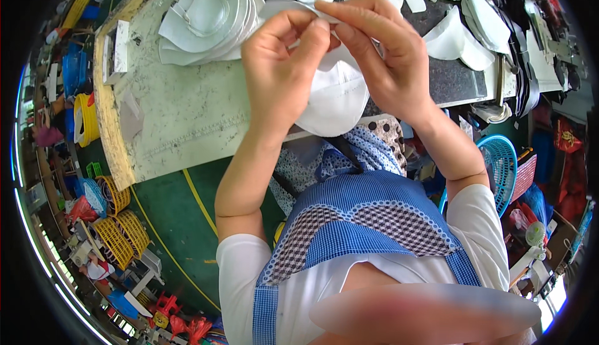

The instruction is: Apply small padding strips to white fabric shoe upper components and organize them on a workbench.

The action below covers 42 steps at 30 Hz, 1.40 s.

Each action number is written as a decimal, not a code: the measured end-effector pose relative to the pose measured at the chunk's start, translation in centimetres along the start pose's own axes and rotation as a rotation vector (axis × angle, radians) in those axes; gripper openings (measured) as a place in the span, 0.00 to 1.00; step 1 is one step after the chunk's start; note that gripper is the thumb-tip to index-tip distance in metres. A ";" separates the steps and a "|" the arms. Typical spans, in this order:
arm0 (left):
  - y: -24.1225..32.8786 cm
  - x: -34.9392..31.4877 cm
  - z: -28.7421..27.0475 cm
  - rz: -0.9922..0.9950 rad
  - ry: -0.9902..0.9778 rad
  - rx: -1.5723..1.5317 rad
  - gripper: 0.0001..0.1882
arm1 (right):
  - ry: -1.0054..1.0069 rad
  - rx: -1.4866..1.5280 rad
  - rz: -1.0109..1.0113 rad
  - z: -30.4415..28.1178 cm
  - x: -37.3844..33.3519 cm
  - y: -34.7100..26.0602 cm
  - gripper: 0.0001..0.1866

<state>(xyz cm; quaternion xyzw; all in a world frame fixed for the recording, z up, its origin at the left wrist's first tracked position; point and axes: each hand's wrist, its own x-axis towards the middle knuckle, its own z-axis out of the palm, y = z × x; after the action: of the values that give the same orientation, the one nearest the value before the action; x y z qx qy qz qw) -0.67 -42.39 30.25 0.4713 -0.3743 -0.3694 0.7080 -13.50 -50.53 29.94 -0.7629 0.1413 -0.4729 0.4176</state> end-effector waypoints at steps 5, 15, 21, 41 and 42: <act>-1.1 -1.3 0.5 0.117 0.036 0.188 0.04 | -0.002 0.458 0.449 -0.2 -1.1 -0.6 0.11; 3.0 -4.7 1.2 0.877 -0.466 1.005 0.09 | -0.237 0.699 0.861 -5.5 -5.0 -3.8 0.06; 4.0 -7.6 1.6 1.019 -0.819 0.654 0.06 | 0.196 0.218 1.182 -12.7 -15.7 -1.1 0.10; 5.4 -6.0 -0.3 0.215 -0.430 1.087 0.43 | -0.533 -0.360 -0.462 -3.9 -1.7 -4.8 0.13; 5.6 -6.2 -0.4 0.042 -0.494 1.008 0.38 | -0.430 -0.331 -0.554 -3.7 -0.7 -4.8 0.15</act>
<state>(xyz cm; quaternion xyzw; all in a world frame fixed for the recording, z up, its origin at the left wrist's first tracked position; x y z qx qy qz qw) -2.16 -35.29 34.29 0.6432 -0.6687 -0.2301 0.2936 -17.78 -49.03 34.00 -0.9109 -0.0866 -0.3679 0.1655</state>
